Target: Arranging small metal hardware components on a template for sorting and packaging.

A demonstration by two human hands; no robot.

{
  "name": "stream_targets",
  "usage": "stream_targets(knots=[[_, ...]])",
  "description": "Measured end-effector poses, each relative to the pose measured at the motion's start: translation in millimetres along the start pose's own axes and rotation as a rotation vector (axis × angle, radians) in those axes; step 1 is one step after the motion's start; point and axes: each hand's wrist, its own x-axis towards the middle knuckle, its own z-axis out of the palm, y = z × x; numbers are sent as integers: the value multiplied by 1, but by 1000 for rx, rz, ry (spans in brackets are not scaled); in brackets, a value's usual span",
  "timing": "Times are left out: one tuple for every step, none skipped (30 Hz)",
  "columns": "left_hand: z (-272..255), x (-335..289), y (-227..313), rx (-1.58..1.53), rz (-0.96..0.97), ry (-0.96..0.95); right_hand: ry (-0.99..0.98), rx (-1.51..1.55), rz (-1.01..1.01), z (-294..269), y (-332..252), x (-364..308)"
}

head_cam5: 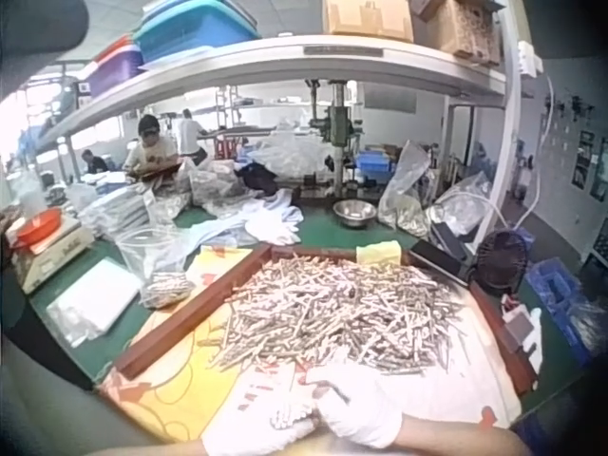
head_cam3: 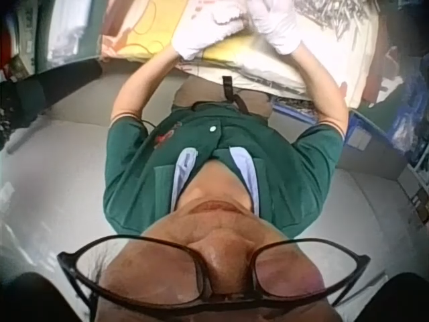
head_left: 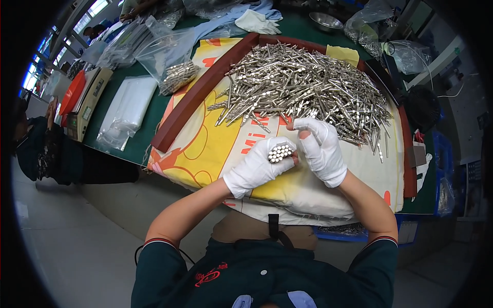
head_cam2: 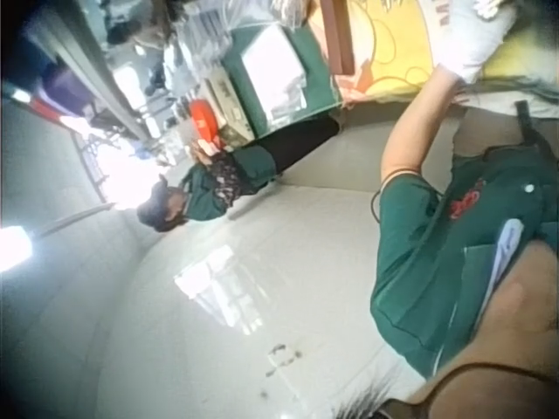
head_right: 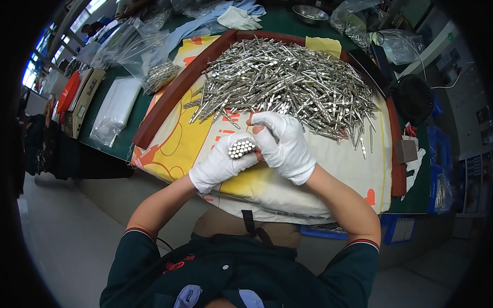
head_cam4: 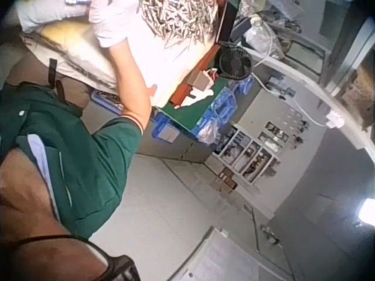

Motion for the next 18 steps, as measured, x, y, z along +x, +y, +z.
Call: stream_targets(knots=[[0, 0, 11, -18, -70, -20, -21, -155, -158, -3, 2, 1], [0, 0, 17, -37, -140, -40, -42, -311, -316, -5, 6, 3], [-2, 0, 0, -97, -119, -55, 19, -414, -481, -2, 11, 4], [-1, -2, 3, -172, -109, -45, 19, -462, -539, 3, 8, 6], [1, -4, 6, -246, -98, -35, 20, -509, -598, 7, 3, 7], [-3, -4, 0, -161, -138, -39, 37, -597, -638, 10, 0, 7], [-1, -4, 1, -166, -136, -45, 41, -676, -633, 11, 0, 4], [2, -5, 5, -53, 60, -13, 46, -755, -627, 11, 0, 1], [4, -5, 7, 61, 257, 19, 107, -752, -700, 16, 9, 1], [2, -4, 3, 122, 329, -15, 127, -762, -754, 20, 4, 3], [1, -6, -1, 54, 291, -51, 147, -771, -809, 22, -1, 4], [1, -10, -3, -13, 253, -88, 102, -751, -811, 22, -3, 4], [3, -11, 1, 14, 211, -112, 121, -737, -844, 22, -6, 0], [3, -10, 4, 30, 248, -123, 139, -723, -877, 23, -8, -2], [3, -8, 9, 47, 286, -133, 156, -702, -902, 24, -6, 0], [1, -11, 5, -14, 199, -129, 155, -699, -904, 26, -5, -1], [0, -12, 3, -13, 199, -126, 109, -712, -874, 27, -2, -3], [0, -14, 2, 6, 173, -137, 63, -726, -845, 29, 0, -4]])
